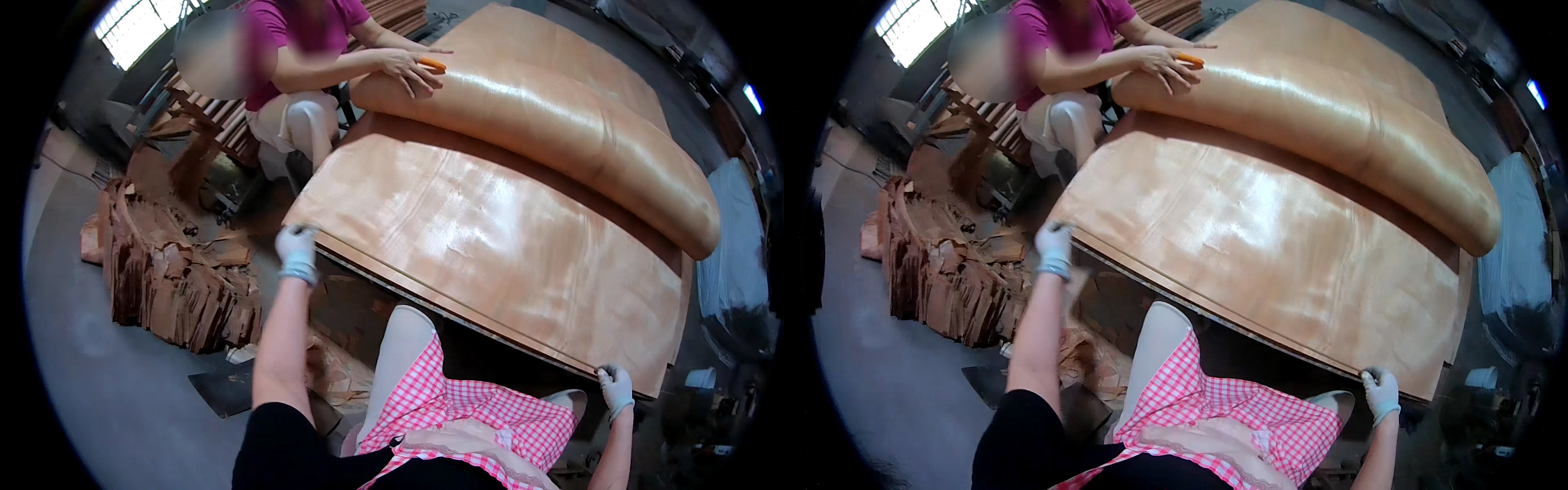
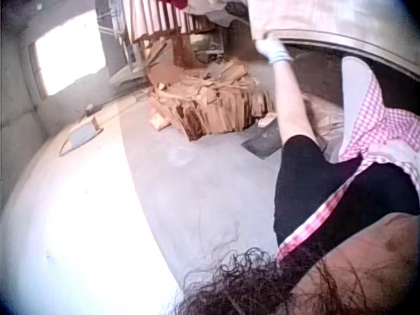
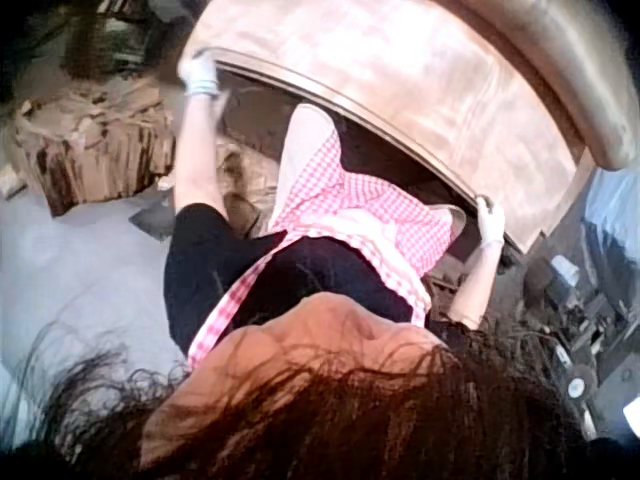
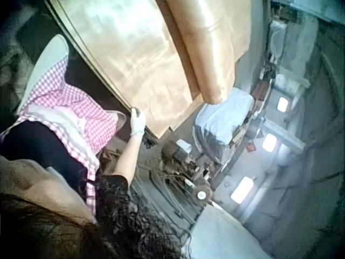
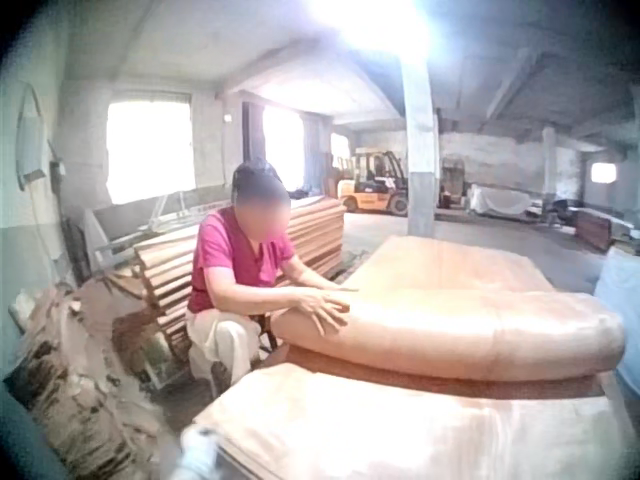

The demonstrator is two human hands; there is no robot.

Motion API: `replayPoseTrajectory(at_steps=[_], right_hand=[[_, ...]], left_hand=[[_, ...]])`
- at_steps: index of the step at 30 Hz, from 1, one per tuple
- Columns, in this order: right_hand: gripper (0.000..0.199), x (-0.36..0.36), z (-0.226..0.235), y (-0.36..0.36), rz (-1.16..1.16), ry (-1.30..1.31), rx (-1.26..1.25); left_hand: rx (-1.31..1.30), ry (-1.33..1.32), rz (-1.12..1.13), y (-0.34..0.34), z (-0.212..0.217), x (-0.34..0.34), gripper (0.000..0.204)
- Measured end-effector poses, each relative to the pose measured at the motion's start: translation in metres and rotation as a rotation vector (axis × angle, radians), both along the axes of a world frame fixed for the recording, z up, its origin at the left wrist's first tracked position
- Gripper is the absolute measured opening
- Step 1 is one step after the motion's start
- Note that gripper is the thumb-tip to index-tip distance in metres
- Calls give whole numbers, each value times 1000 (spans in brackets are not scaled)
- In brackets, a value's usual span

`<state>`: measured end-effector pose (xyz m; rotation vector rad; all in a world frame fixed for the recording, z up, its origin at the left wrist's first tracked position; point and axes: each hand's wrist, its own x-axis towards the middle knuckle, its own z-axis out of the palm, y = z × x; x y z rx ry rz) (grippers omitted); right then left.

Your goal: The person sits on the floor in a workshop and repeatedly lifts, inspects, and places large, thin sheets of wood veneer onto a stack. A coworker is visible in the background, also handling similar materials.

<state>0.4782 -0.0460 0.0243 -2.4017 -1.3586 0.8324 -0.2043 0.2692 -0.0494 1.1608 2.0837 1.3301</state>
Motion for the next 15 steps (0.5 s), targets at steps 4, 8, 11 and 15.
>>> replayPoseTrajectory(at_steps=[4,8,11,15], right_hand=[[29,-2,-10,9,19,-151,-2],[37,-9,-18,22,37,-151,-137],[42,-16,-19,37,4,-168,-290],[46,-20,-25,62,59,-163,-304]], left_hand=[[-175,192,25,31,-20,-65,17],[-291,297,-10,44,-45,-61,29],[-332,124,-80,48,-58,-71,31],[-320,-63,-102,39,-40,-89,31]])
